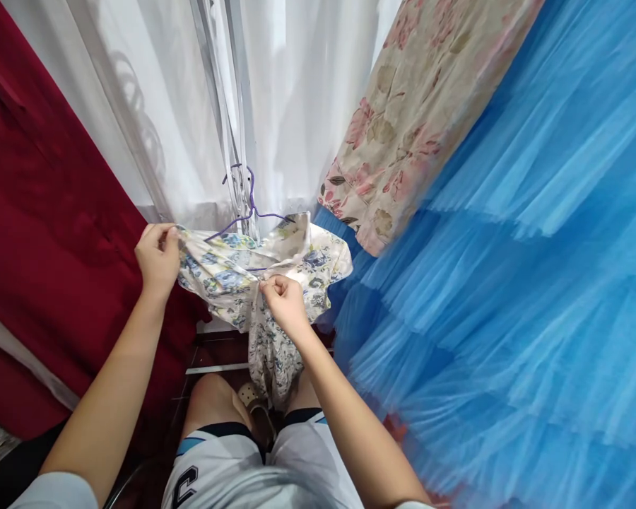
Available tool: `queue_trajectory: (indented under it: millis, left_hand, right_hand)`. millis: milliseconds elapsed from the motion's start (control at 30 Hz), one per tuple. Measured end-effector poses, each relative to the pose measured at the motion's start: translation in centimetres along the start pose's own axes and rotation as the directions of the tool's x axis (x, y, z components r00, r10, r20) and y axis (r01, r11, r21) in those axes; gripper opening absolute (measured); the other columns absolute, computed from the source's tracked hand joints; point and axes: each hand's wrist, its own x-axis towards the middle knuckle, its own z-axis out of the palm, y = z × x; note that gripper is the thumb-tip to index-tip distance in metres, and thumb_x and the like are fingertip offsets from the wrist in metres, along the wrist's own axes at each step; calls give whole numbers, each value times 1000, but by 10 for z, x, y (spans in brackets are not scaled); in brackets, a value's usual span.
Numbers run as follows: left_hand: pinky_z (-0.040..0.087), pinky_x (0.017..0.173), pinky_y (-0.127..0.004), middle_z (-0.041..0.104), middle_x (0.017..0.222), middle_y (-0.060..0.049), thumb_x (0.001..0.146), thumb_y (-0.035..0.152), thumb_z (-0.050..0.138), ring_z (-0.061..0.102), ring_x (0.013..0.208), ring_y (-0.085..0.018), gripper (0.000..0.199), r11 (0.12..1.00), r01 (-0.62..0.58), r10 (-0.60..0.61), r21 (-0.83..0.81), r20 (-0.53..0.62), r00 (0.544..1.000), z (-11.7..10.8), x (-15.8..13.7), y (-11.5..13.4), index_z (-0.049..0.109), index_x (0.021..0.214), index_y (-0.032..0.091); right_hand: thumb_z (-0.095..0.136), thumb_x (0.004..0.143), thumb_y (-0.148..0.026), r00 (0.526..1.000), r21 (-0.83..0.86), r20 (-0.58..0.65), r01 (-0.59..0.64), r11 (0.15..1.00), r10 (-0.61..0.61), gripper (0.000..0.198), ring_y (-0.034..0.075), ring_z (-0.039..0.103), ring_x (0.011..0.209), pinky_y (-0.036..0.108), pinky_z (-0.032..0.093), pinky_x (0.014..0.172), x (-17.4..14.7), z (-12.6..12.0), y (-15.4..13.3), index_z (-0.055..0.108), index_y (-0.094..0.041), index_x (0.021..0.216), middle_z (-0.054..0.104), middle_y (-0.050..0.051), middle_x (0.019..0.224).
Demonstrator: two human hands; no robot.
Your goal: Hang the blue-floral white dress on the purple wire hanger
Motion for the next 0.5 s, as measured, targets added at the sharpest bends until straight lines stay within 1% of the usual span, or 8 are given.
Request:
queue_trajectory:
  millis: [67, 133, 167, 233, 300, 367, 433, 500]
  left_hand:
    - [44, 79, -27, 58, 93, -6, 96, 26, 46, 55, 83, -17, 22, 989, 141, -139, 39, -34, 990, -2, -14, -35, 65, 99, 14]
    - [44, 83, -29, 56, 92, -7, 95, 25, 46, 53, 83, -18, 22, 962, 264, -263, 67, -24, 964, 2, -39, -58, 64, 99, 13]
    - [44, 84, -30, 55, 91, -7, 94, 24, 46, 53, 83, -18, 20, 951, 300, -300, 72, -2, 954, 5, -54, -65, 63, 97, 13]
    - [44, 86, -32, 55, 89, -7, 92, 22, 48, 54, 85, -19, 17, 943, 326, -330, 61, 68, 941, 14, -85, -67, 63, 92, 14]
    - [45, 85, -32, 56, 88, -7, 91, 23, 48, 56, 87, -20, 17, 942, 335, -335, 25, 143, 931, 25, -114, -59, 63, 88, 15]
    - [47, 84, -31, 59, 90, -8, 93, 25, 46, 59, 88, -21, 19, 937, 348, -335, -31, 208, 919, 34, -136, -43, 62, 87, 16]
    - [48, 84, -31, 62, 94, -9, 96, 30, 41, 61, 92, -21, 24, 929, 355, -318, -102, 265, 910, 38, -150, -18, 61, 91, 16]
    - [49, 86, -29, 66, 99, -9, 99, 33, 38, 63, 96, -20, 27, 919, 350, -282, -179, 321, 904, 37, -160, 16, 60, 96, 17]
  right_hand:
    - [61, 79, -36, 999, 37, 24, -37, 999, 36, 23, 9, 30, 39, 24, 19, 42, -12, 1, 3, 55, -20, 65, 40, -7, 43]
    - [62, 79, -35, 997, 78, 39, -70, 995, 67, 22, 9, 31, 40, 24, 19, 42, -20, 3, 6, 56, -19, 65, 41, -7, 43]
    - [62, 78, -35, 996, 97, 34, -82, 992, 79, 21, 9, 32, 40, 24, 20, 42, -22, 3, 8, 57, -19, 65, 42, -7, 43]
    - [61, 79, -34, 995, 124, -8, -94, 988, 96, 21, 10, 34, 41, 23, 23, 43, -27, 0, 15, 59, -18, 65, 43, -6, 44]
    - [60, 79, -34, 990, 132, -81, -102, 986, 113, 21, 10, 36, 42, 24, 25, 44, -32, -11, 27, 61, -18, 67, 45, -5, 45]
    - [58, 81, -35, 978, 120, -167, -109, 987, 129, 22, 10, 34, 43, 24, 25, 45, -41, -28, 42, 62, -18, 68, 44, -6, 46]
    - [59, 81, -37, 955, 97, -262, -119, 988, 140, 25, 10, 32, 44, 24, 23, 45, -53, -46, 59, 58, -18, 64, 42, -6, 46]
    - [61, 80, -38, 929, 66, -337, -136, 989, 150, 30, 10, 32, 46, 24, 24, 47, -67, -62, 75, 54, -19, 58, 42, -6, 47]
